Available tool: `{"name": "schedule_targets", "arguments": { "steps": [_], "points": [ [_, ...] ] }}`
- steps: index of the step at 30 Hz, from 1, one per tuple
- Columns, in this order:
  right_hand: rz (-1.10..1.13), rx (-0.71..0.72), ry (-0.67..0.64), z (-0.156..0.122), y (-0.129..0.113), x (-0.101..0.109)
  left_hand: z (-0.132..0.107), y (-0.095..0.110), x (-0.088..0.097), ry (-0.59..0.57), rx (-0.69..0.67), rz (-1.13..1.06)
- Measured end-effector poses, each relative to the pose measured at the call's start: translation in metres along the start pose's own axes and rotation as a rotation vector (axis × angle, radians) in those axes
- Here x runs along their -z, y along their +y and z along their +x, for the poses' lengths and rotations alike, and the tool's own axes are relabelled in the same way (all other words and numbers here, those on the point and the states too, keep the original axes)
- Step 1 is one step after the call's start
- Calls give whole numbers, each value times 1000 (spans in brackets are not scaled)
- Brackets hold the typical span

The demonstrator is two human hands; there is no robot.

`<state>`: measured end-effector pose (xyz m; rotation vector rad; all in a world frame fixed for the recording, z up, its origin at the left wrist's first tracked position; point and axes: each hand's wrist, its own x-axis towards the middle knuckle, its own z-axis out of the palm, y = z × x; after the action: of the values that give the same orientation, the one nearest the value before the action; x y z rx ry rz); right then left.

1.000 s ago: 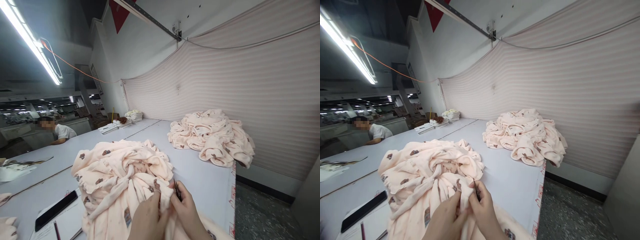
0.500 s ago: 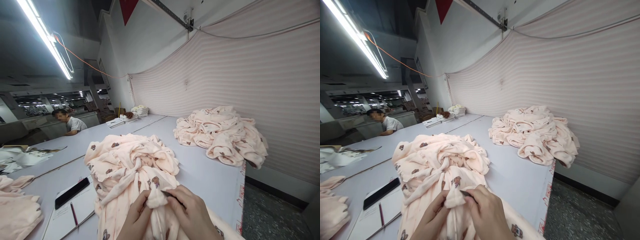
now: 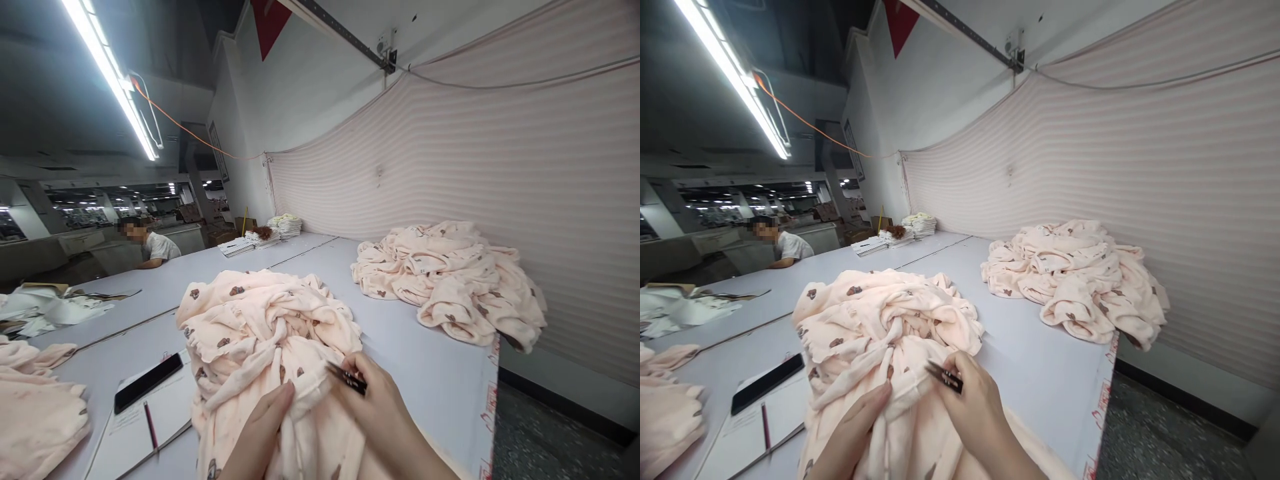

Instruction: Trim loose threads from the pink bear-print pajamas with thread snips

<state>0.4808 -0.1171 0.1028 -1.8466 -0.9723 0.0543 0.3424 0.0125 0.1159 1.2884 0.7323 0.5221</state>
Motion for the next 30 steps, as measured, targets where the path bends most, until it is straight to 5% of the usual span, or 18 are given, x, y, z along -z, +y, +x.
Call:
{"name": "schedule_targets", "arguments": {
  "steps": [4,10,17,22,25,30],
  "points": [
    [116,71,-134,-11,-2,3,-2,6,-3,-169,102,-277],
    [179,4,-75,-8,-2,-6,-5,5,-7,-251,253,-507],
    [192,27,-47,-4,-1,-10,0,2,-7,-160,55,-350],
    [-55,190,-69,-13,-5,-7,-5,7,-10,-200,62,-241],
    [-270,303,39,-18,-7,-8,-8,9,-14,-225,60,-203],
    [-206,256,46,-18,-6,-9,-4,0,-18,-255,24,-136]
  ]
}}
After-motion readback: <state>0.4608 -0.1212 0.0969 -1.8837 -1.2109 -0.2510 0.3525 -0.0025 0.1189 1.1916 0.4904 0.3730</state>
